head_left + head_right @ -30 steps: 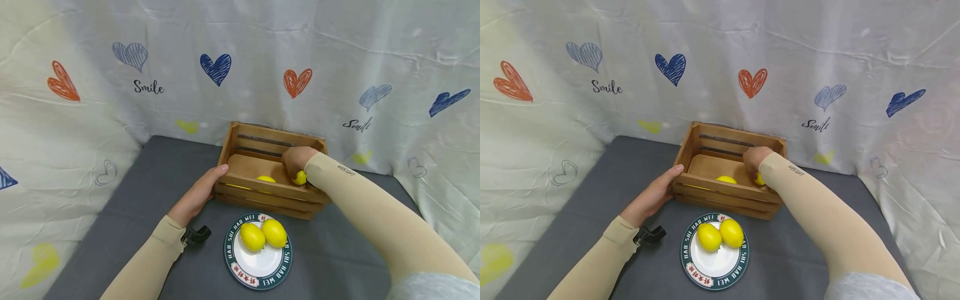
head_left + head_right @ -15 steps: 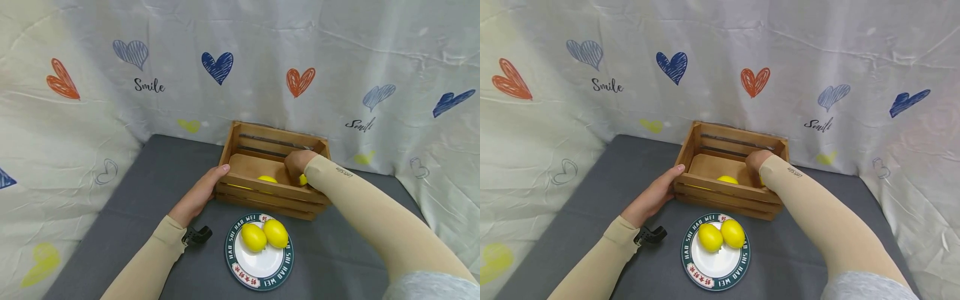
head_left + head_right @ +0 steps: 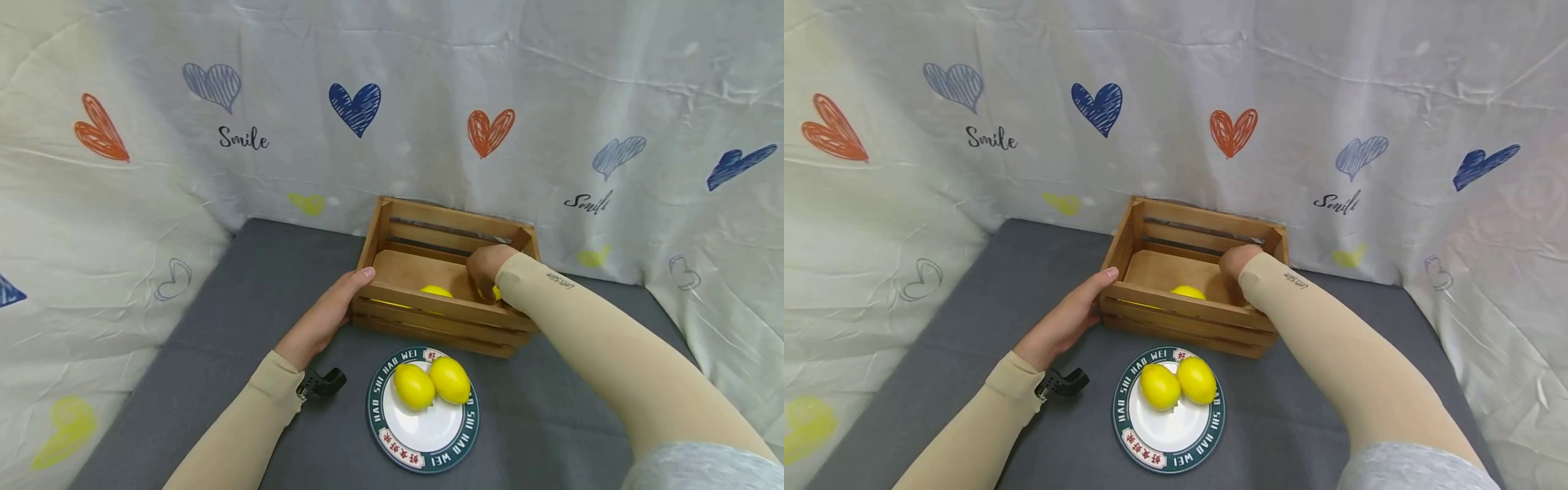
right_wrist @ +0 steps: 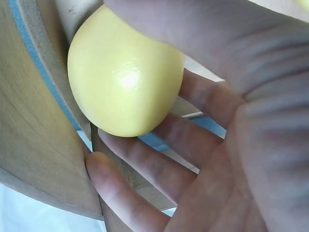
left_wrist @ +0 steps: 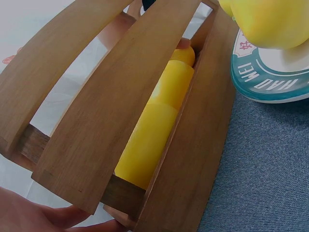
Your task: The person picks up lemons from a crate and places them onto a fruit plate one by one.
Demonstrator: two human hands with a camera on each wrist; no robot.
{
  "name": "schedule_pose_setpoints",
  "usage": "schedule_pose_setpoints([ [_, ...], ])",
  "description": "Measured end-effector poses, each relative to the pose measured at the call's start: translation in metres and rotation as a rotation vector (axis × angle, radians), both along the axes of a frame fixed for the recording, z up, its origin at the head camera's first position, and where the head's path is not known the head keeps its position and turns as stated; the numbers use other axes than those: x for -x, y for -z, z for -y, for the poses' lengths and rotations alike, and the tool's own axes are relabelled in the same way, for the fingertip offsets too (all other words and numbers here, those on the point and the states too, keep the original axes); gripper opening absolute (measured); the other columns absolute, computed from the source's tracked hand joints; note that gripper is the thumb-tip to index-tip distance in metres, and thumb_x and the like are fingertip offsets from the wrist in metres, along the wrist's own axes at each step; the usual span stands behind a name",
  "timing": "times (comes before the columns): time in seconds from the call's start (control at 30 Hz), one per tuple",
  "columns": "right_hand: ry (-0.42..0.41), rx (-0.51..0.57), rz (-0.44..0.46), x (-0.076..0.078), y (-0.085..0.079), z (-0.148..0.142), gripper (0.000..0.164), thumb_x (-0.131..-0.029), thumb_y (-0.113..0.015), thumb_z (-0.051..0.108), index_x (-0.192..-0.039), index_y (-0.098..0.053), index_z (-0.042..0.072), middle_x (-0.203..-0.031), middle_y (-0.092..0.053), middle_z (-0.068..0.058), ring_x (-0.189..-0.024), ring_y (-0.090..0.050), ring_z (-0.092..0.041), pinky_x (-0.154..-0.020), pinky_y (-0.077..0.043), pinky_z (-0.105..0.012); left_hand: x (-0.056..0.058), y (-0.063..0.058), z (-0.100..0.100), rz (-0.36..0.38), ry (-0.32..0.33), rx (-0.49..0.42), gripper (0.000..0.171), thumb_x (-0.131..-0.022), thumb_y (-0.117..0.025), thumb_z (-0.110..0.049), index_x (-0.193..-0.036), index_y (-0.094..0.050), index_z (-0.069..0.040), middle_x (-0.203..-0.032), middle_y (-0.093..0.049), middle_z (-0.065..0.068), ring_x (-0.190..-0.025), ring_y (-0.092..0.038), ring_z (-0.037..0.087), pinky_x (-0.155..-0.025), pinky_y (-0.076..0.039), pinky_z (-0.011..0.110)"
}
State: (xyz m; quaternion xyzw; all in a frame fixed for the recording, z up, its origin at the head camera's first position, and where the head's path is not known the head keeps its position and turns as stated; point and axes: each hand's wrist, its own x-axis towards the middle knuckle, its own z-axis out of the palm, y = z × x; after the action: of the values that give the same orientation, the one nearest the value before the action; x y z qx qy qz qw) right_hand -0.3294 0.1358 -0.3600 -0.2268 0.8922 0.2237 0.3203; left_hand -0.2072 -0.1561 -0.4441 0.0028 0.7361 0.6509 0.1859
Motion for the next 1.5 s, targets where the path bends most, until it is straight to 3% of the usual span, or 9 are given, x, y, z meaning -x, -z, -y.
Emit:
schedule_pose_setpoints([
  [0.3, 0.034, 0.017, 0.0, -0.004, 0.001, -0.009, 0.027, -0.085, -0.092, 0.016, -0.108, -0.078, 0.01, -0.113, -0.075, -0.005, -0.094, -0.066, -0.02, -0.084, -0.062, -0.039, -0.003, 0.0, -0.007, 0.002, 0.014, -0.015, 0.098, -0.102, -0.047, -0.074, -0.174, -0.014, -0.015, -0.18, -0.011, 0.013, -0.165, -0.015, 0.042, -0.128, -0.011, 0.079],
  [0.43, 0.076, 0.073, 0.014, -0.005, -0.003, -0.011, 0.032, -0.087, -0.089, 0.014, -0.115, -0.076, 0.008, -0.12, -0.074, -0.007, -0.1, -0.066, -0.023, -0.087, -0.06, -0.04, -0.003, 0.0, -0.008, -0.001, 0.017, -0.016, 0.098, -0.103, -0.047, -0.074, -0.174, -0.015, -0.014, -0.181, -0.011, 0.014, -0.165, -0.015, 0.042, -0.127, -0.013, 0.079],
  [0.53, 0.116, 0.137, 0.005, -0.007, -0.012, -0.011, 0.053, -0.089, -0.088, 0.015, -0.138, -0.069, 0.005, -0.138, -0.07, -0.011, -0.114, -0.066, -0.027, -0.094, -0.06, -0.043, -0.003, 0.0, -0.008, -0.001, 0.013, -0.017, 0.099, -0.103, -0.048, -0.074, -0.174, -0.014, -0.014, -0.181, -0.01, 0.014, -0.165, -0.015, 0.042, -0.127, -0.013, 0.08],
  [0.63, 0.151, 0.222, -0.014, -0.01, -0.024, -0.009, 0.068, -0.09, -0.087, 0.019, -0.151, -0.06, 0.008, -0.143, -0.067, -0.011, -0.115, -0.064, -0.028, -0.09, -0.059, -0.042, -0.003, -0.001, -0.007, 0.002, 0.01, -0.015, 0.099, -0.102, -0.047, -0.074, -0.174, -0.013, -0.014, -0.181, -0.009, 0.014, -0.165, -0.014, 0.043, -0.127, -0.012, 0.08],
  [0.83, 0.128, 0.408, -0.059, -0.024, -0.049, -0.009, 0.053, -0.089, -0.087, 0.029, -0.137, -0.068, 0.019, -0.117, -0.07, -0.005, -0.101, -0.061, -0.026, -0.082, -0.054, -0.039, -0.003, 0.001, -0.007, 0.008, 0.013, -0.003, 0.099, -0.103, -0.046, -0.074, -0.174, -0.011, -0.015, -0.182, -0.006, 0.015, -0.165, -0.013, 0.044, -0.127, -0.011, 0.081],
  [1.17, 0.004, 0.629, -0.154, -0.074, -0.074, -0.009, 0.056, -0.088, -0.089, 0.03, -0.138, -0.065, 0.023, -0.124, -0.069, -0.002, -0.103, -0.062, -0.025, -0.086, -0.057, -0.039, -0.001, 0.004, -0.005, 0.011, 0.008, 0.001, 0.098, -0.103, -0.046, -0.075, -0.174, -0.013, -0.017, -0.182, -0.007, 0.013, -0.165, -0.013, 0.043, -0.127, -0.012, 0.08],
  [1.5, -0.058, 0.719, -0.267, -0.125, -0.091, -0.011, 0.06, -0.086, -0.088, 0.034, -0.141, -0.064, 0.026, -0.129, -0.066, 0.004, -0.101, -0.062, -0.021, -0.085, -0.057, -0.036, 0.003, 0.0, -0.002, 0.006, 0.007, 0.01, 0.097, -0.103, -0.044, -0.074, -0.175, -0.01, -0.018, -0.182, -0.004, 0.014, -0.164, -0.013, 0.044, -0.127, -0.012, 0.08],
])
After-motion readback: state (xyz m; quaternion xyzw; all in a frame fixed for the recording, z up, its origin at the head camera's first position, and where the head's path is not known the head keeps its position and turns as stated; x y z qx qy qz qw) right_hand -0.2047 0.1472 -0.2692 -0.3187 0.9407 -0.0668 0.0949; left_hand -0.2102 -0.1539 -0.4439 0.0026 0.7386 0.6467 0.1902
